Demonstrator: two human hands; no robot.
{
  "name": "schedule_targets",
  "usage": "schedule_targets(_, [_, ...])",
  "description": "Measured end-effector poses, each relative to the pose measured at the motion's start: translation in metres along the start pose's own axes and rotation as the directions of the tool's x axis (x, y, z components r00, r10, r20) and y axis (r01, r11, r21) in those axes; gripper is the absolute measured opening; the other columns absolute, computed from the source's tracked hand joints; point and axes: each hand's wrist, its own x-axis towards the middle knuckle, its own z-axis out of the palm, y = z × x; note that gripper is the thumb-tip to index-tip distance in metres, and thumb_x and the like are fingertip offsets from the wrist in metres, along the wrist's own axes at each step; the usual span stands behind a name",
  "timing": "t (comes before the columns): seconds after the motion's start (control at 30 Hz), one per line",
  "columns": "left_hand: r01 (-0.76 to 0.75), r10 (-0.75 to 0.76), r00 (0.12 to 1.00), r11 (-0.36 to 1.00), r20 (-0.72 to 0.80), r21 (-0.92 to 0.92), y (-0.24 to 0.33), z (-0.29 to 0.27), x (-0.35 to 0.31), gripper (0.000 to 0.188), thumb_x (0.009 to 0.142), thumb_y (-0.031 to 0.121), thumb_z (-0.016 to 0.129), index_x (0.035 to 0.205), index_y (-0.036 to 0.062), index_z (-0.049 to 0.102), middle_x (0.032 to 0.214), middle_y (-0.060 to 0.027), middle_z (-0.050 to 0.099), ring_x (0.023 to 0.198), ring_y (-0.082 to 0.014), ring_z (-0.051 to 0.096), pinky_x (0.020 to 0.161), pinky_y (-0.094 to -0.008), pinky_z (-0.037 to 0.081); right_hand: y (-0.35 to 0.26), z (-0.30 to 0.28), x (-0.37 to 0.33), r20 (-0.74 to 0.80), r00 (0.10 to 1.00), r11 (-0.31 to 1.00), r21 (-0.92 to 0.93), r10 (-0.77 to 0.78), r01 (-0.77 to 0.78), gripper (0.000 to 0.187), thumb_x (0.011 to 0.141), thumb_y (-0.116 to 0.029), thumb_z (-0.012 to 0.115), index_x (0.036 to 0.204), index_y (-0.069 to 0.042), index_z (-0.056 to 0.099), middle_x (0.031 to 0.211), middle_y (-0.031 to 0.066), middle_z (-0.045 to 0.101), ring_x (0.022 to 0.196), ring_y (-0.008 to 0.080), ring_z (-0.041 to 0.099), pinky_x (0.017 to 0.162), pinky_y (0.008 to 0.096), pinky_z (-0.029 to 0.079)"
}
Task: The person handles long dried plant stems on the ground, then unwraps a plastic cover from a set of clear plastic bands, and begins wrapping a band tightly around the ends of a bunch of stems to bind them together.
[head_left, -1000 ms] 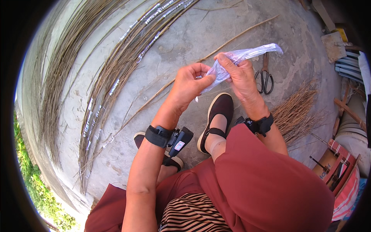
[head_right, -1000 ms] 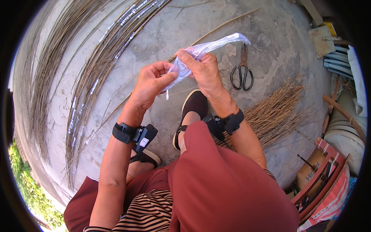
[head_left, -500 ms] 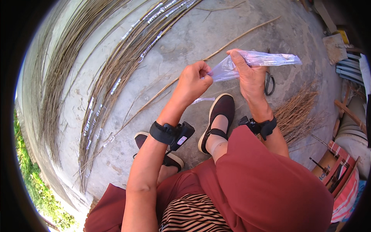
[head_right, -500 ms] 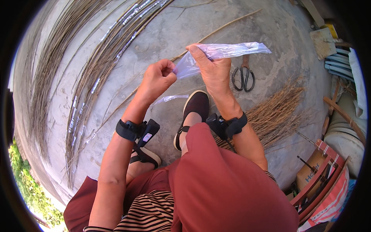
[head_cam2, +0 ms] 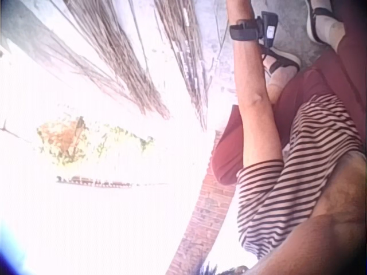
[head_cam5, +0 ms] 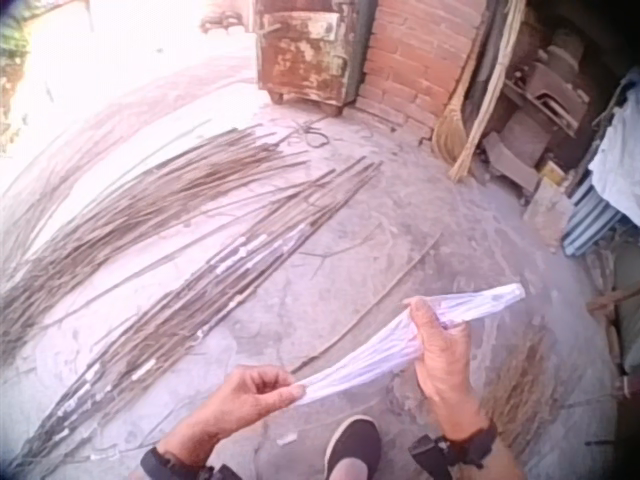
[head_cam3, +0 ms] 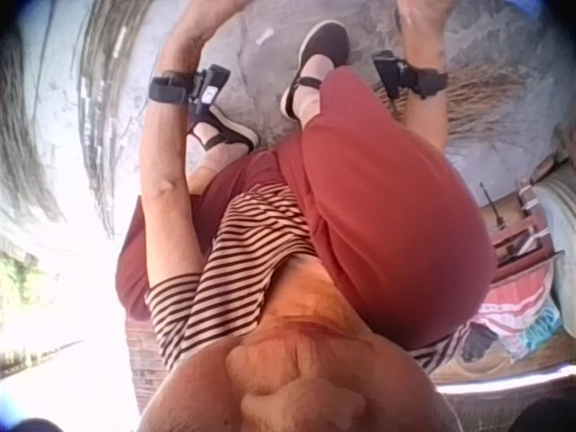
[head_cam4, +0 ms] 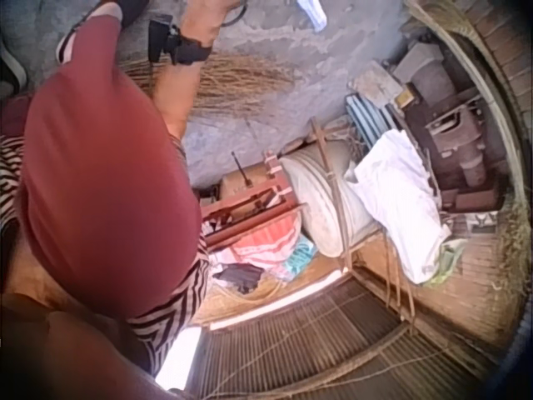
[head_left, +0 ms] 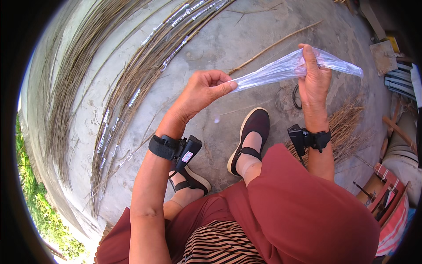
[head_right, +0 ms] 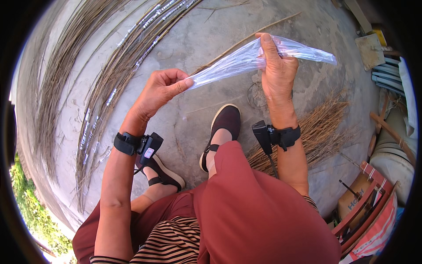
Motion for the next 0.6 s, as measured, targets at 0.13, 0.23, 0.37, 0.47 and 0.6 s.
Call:
schedule_targets(0.13, [-0.054, 0.056, 0.997, 0.997, -0.047, 0.047, -0.006, -0.007, 0.002, 0.018, 0.084, 0.021, 0.063, 0.088, 0.003, 0.063, 0.072, 0.0056, 0.056, 0.065, -0.0019, 0.045, 0.057, -0.0165, 0.035, 0.0, -0.003, 0.002, -0.018, 1.0, 1.0, 0.01, 0.01, -0.01, 0.017, 0.082, -0.013, 0.064, 0.093, 0.0, 0.062, 0.087, 0.0038, 0.061, 0.074, 0.0077, 0.054, 0.065, 0.0224, 0.044])
schedule_targets(0.23, [-0.099, 0.102, 0.984, 0.995, -0.146, 0.028, -0.009, -0.017, 0.0, 0.018, 0.085, 0.02, 0.06, 0.086, 0.0029, 0.063, 0.068, 0.0065, 0.053, 0.059, -0.001, 0.042, 0.052, -0.0165, 0.032, -0.002, -0.005, 0.007, -0.086, 0.996, 0.998, 0.063, 0.016, -0.011, 0.017, 0.082, -0.012, 0.064, 0.093, 0.001, 0.061, 0.086, 0.0035, 0.061, 0.074, 0.0085, 0.054, 0.064, 0.0228, 0.044])
schedule_targets(0.37, [-0.115, 0.128, 0.975, 0.99, -0.184, 0.082, -0.006, -0.047, -0.01, 0.021, 0.088, 0.024, 0.055, 0.084, 0.005, 0.062, 0.055, 0.0099, 0.039, 0.047, -0.0002, 0.025, 0.042, -0.0185, 0.017, -0.01, -0.022, 0.021, -0.213, 0.976, 0.991, 0.13, 0.048, -0.021, 0.018, 0.082, -0.012, 0.064, 0.093, 0.001, 0.06, 0.083, 0.0028, 0.059, 0.073, 0.0089, 0.054, 0.06, 0.0224, 0.044])
schedule_targets(0.47, [-0.108, 0.138, 0.979, 0.975, -0.148, 0.195, -0.003, -0.075, -0.015, 0.022, 0.089, 0.025, 0.055, 0.078, 0.0059, 0.061, 0.055, 0.0092, 0.038, 0.047, -0.0003, 0.026, 0.042, -0.0187, 0.018, -0.016, -0.032, 0.027, -0.238, 0.971, 0.996, 0.092, 0.012, 0.01, 0.017, 0.082, -0.013, 0.064, 0.089, 0.002, 0.062, 0.081, 0.0019, 0.059, 0.069, 0.0068, 0.052, 0.054, 0.0214, 0.041])
schedule_targets(0.6, [-0.053, 0.127, 0.98, 0.909, -0.153, 0.413, -0.013, -0.126, -0.029, 0.022, 0.087, 0.021, 0.056, 0.077, 0.0021, 0.061, 0.06, 0.0048, 0.045, 0.057, -0.0041, 0.038, 0.05, -0.0217, 0.031, -0.007, -0.017, 0.018, -0.156, 0.988, 0.995, 0.095, -0.022, 0.037, 0.016, 0.081, -0.014, 0.065, 0.088, 0.001, 0.063, 0.076, 0.0004, 0.058, 0.063, 0.0052, 0.049, 0.049, 0.0199, 0.037])
